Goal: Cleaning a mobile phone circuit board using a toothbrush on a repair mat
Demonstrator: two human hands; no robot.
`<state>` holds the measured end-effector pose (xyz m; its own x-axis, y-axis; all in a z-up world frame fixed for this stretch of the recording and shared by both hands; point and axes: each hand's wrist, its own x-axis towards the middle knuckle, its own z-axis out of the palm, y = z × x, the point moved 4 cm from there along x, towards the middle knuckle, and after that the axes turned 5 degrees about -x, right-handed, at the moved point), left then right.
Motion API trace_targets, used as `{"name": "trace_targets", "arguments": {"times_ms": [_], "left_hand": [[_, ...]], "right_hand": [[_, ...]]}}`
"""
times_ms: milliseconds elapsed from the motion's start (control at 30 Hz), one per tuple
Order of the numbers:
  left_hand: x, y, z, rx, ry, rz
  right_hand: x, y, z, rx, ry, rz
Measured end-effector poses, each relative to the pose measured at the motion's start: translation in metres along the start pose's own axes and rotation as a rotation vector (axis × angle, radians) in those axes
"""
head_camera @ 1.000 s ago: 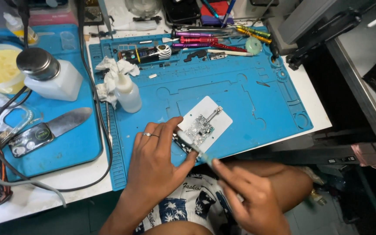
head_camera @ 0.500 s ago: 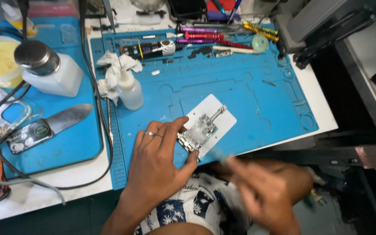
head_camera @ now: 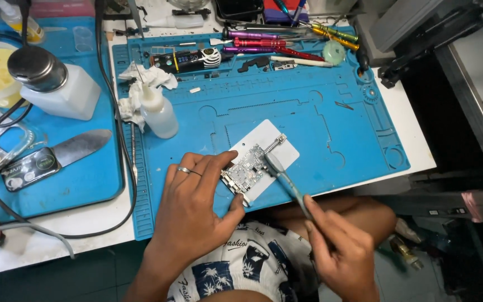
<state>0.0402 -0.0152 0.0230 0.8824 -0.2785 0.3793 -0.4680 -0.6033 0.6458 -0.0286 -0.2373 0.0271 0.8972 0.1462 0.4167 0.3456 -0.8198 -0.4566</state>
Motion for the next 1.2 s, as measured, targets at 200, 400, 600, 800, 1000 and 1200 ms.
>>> {"name": "trace_targets", "arguments": {"times_ms": [200,400,600,800,1000,1200], "left_hand": [[0.001,0.003,0.0,-0.005,0.021,0.019],[0.0,0.001,0.0,-0.009,0.007,0.014],[0.001,0.001,0.0,-0.032,-0.004,0.021],[0.003,0.0,-0.001,-0.036,-0.028,0.031],[-0.002,0.0,-0.001,-0.046,-0.012,0.059],[0.0,0.004,-0.004,-0.035,0.009,0.073]], "right_hand": [[-0.009,0.012,0.002,-0.059,0.002,-0.084],[-0.021,0.018,0.007,-0.049,-0.062,-0.11],[-0.033,0.016,0.017,-0.157,-0.038,-0.125],[-0.049,0.019,0.028,-0.156,-0.097,-0.128],[-0.03,-0.019,0.023,-0.11,0.005,-0.061],[-0.022,-0.026,0.026,-0.036,-0.017,-0.082]]}}
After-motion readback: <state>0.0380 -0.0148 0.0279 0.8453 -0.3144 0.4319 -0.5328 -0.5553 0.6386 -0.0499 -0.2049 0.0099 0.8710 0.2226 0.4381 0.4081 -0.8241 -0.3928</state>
